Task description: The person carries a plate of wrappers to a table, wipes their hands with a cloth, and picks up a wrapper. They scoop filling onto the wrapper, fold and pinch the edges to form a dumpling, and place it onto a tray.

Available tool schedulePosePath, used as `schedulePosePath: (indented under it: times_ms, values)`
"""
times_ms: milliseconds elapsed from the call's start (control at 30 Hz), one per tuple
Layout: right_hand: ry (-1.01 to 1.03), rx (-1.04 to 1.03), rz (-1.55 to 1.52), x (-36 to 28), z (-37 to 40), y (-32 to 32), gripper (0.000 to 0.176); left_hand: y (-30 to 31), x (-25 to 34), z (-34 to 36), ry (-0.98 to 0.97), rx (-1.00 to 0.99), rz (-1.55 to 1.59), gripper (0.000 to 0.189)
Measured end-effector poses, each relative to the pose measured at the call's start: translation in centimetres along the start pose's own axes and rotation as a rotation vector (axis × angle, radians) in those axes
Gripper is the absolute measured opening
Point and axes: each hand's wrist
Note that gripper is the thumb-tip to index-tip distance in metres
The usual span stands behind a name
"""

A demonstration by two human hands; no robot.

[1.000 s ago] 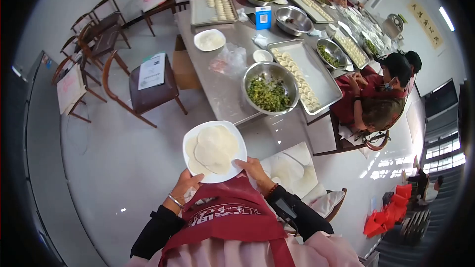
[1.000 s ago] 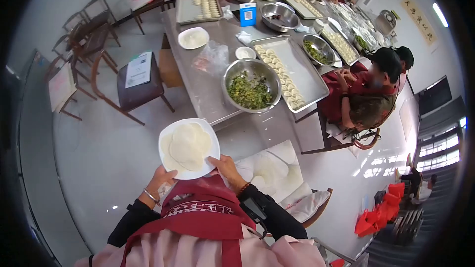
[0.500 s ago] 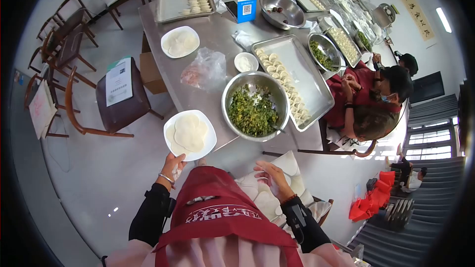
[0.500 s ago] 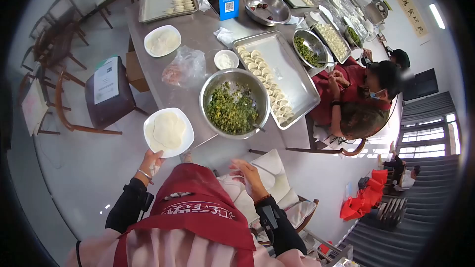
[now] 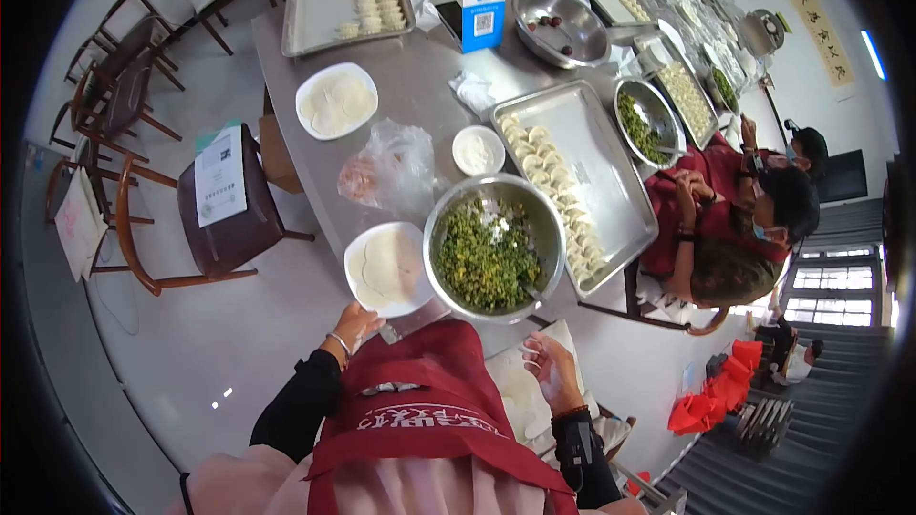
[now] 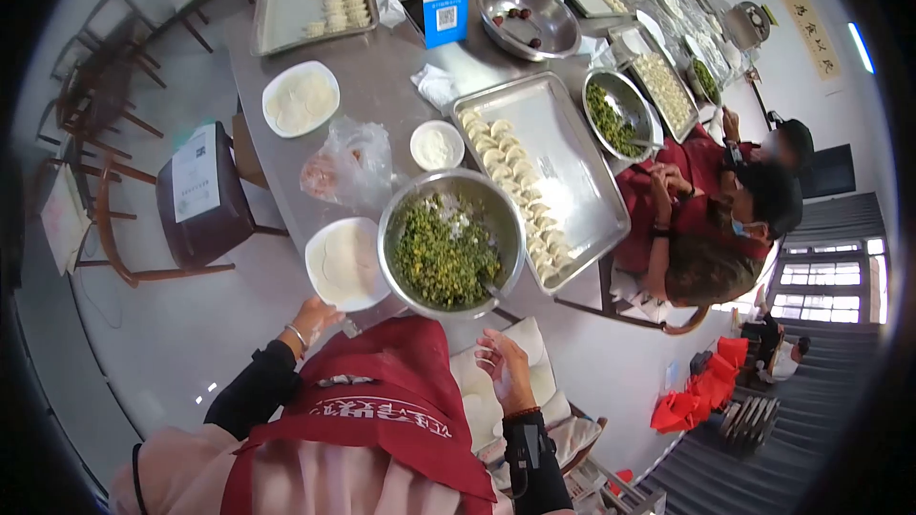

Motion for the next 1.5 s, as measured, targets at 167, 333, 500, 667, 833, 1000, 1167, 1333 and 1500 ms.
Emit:
schedulePosePath:
  times_ms: [167,333,500,667,833,1000,1167,1333,1500]
  values:
    - [-0.015,-0.053,0.049,-4.0,-3.6,0.7,0.043,-1.9,0.8,-0.9,0.118,0.186,-0.182,0.035]
    - [-0.013,-0.232,0.223,-9.5,-8.6,2.0,0.036,-2.9,-1.6,-1.2,0.002,0.374,-0.199,0.034]
    - [0.152,-0.316,0.674,-17.8,-15.4,0.2,0.034,-2.2,-3.5,-2.8,-0.088,0.504,-0.168,0.035]
    - [0.65,-0.471,1.013,-25.5,-28.2,-7.2,0.032,-1.0,-6.0,-2.9,-0.217,0.532,-0.264,0.041]
    - [0.948,-0.476,1.377,-28.7,-40.9,-17.3,0.049,-4.0,-4.3,-1.2,-0.229,0.642,-0.247,0.034]
    - [1.197,-0.273,1.936,-26.0,-46.8,-21.4,0.075,-4.5,-4.0,-0.6,-0.203,0.632,-0.251,0.035]
    - [1.279,-0.231,1.794,-25.7,-50.3,-21.8,0.048,-5.0,-3.6,-0.1,-0.262,0.66,-0.383,0.035]
    - [1.116,-0.235,1.42,-28.2,-44.7,-23.0,0.03,-4.3,-5.3,-0.8,-0.335,0.714,-0.447,0.037]
    - [0.998,-0.657,1.086,-30.2,-38.8,-19.9,0.025,-4.5,-6.3,-1.8,-0.457,0.728,-0.238,0.038]
Point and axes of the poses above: each hand's wrist, its own z-axis away from the middle knuckle, its own y-axis out of the back of the hand, x = y × z, and after that the axes turned 9 degrees about z, right-handed
